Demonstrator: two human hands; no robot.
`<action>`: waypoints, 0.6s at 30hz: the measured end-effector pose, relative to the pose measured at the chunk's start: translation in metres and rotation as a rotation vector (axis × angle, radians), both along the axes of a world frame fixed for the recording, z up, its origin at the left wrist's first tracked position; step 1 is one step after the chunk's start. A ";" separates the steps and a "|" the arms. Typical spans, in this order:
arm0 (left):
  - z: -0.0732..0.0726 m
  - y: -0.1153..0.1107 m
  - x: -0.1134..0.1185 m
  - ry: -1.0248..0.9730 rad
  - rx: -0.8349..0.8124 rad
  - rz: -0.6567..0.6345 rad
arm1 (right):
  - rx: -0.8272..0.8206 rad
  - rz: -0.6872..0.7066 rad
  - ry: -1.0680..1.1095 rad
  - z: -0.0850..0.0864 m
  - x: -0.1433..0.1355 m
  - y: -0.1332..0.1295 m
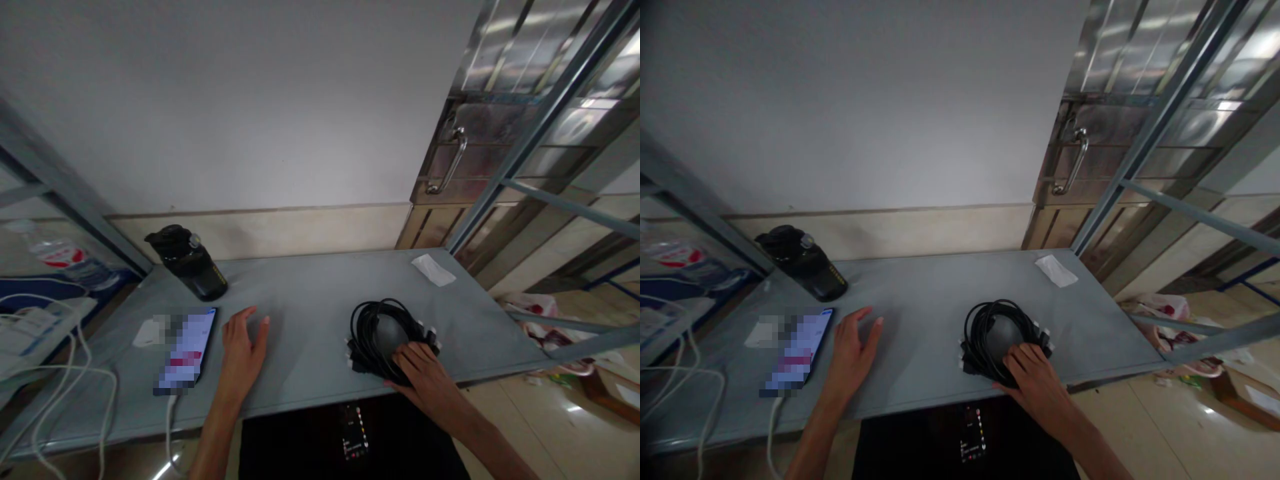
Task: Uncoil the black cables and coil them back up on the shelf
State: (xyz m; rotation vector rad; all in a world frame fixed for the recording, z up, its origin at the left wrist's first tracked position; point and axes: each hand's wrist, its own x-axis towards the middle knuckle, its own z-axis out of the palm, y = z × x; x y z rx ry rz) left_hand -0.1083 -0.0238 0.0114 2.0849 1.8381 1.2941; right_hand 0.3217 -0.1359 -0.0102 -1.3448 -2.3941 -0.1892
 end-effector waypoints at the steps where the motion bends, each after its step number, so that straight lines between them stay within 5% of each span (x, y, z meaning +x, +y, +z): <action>1: 0.000 0.001 0.000 0.001 -0.002 0.000 | -0.008 -0.005 -0.010 0.003 0.005 0.008; 9: 0.001 0.001 -0.001 -0.014 -0.027 0.019 | -0.071 -0.046 0.005 0.018 -0.013 0.082; 15: 0.002 0.001 -0.003 -0.005 -0.072 0.044 | -0.138 -0.029 0.315 0.020 0.009 0.078; 18: 0.003 0.001 -0.004 -0.011 -0.075 0.051 | -0.100 -0.182 0.665 0.013 0.044 0.069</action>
